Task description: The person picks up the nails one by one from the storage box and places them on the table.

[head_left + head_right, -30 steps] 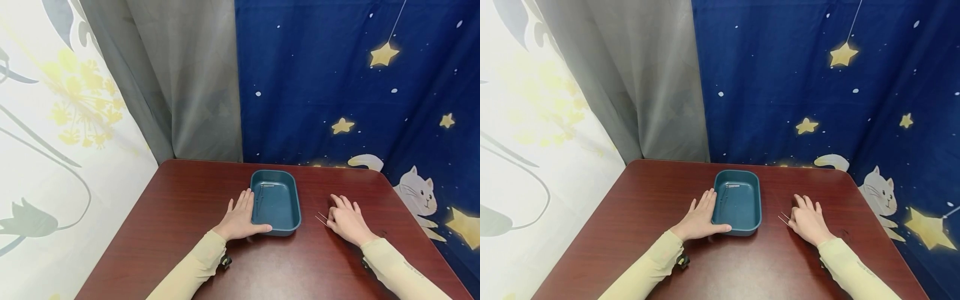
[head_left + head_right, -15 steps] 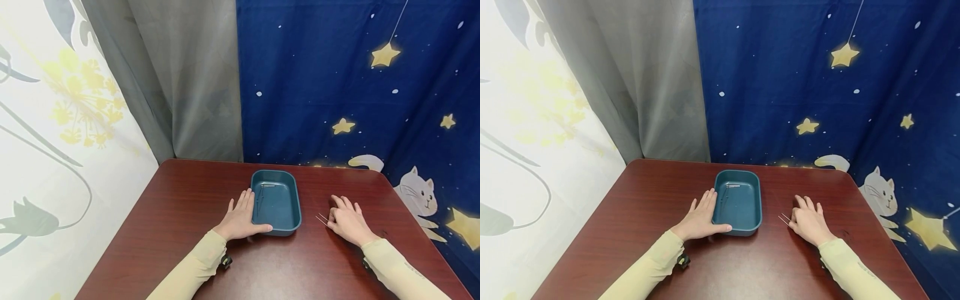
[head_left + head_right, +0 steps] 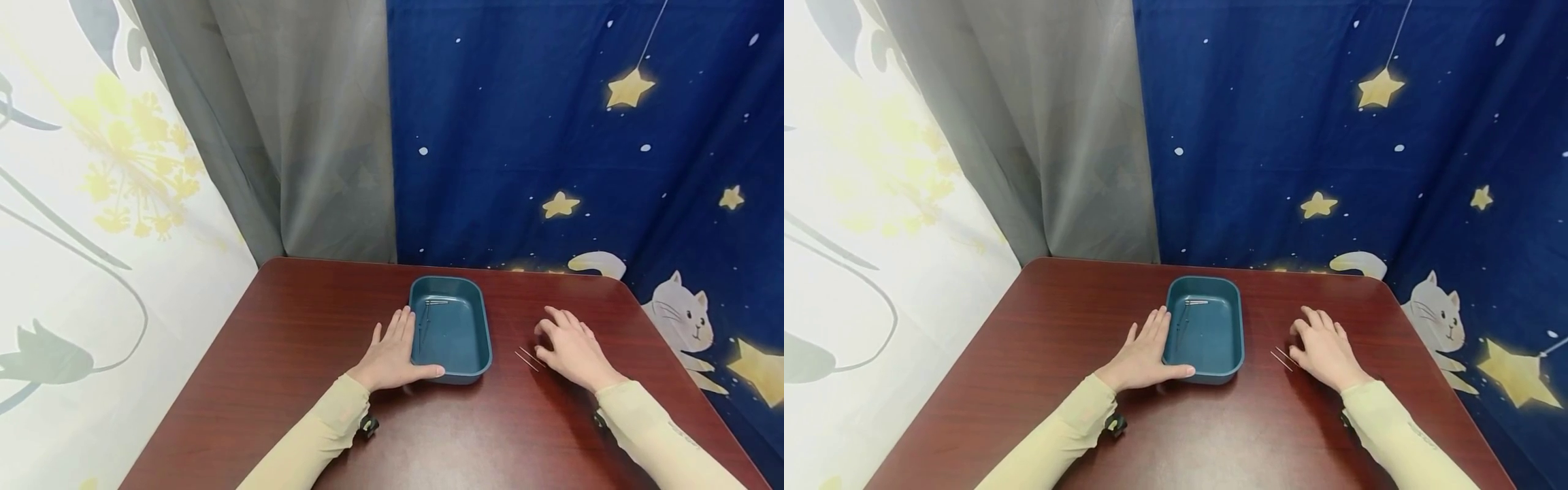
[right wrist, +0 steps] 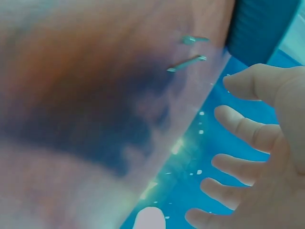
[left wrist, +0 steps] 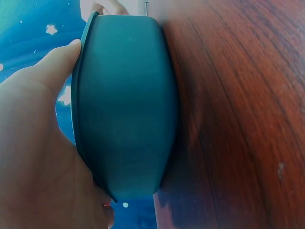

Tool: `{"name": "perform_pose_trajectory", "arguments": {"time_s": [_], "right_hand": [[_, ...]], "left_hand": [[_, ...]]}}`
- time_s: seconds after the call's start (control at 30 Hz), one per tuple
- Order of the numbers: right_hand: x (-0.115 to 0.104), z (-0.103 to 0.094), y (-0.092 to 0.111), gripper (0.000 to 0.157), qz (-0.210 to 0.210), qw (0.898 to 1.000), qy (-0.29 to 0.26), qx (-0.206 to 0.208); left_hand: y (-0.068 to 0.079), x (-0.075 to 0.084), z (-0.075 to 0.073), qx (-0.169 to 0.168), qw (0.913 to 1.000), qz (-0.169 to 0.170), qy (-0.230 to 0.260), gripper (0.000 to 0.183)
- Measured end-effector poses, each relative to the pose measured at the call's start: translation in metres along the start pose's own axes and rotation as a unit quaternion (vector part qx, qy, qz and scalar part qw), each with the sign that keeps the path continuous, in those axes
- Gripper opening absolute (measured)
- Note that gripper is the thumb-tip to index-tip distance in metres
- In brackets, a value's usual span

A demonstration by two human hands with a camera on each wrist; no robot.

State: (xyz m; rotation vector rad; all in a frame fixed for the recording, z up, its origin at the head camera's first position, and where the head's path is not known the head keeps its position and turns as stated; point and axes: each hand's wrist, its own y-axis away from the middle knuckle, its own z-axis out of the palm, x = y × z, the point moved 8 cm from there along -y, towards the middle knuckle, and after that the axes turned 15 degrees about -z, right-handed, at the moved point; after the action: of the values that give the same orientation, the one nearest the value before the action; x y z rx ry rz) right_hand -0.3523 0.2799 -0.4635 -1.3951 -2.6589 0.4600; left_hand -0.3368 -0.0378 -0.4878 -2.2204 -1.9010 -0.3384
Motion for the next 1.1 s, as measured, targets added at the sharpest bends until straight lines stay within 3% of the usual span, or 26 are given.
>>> {"name": "perform_pose_trajectory", "arguments": {"time_s": [0.4,0.73,0.93,1.1], "right_hand": [[-0.023,-0.036,-0.056,0.04,-0.065,0.998,-0.017,0.019],[-0.047,-0.061,-0.117,0.035,-0.098,0.994,-0.051,0.022],[-0.061,-0.054,-0.145,0.032,-0.086,0.991,-0.098,0.018],[-0.078,-0.032,-0.169,0.032,-0.098,0.988,-0.115,-0.006]], "left_hand": [[-0.002,0.0,0.001,0.006,0.9999,0.007,-0.004,0.121],[0.0,0.002,0.0,-0.003,1.0,0.006,0.005,0.12],[-0.001,0.003,0.001,-0.011,0.9999,0.006,0.0,0.121],[-0.001,0.001,-0.001,-0.008,0.9999,0.006,0.0,0.122]]}}
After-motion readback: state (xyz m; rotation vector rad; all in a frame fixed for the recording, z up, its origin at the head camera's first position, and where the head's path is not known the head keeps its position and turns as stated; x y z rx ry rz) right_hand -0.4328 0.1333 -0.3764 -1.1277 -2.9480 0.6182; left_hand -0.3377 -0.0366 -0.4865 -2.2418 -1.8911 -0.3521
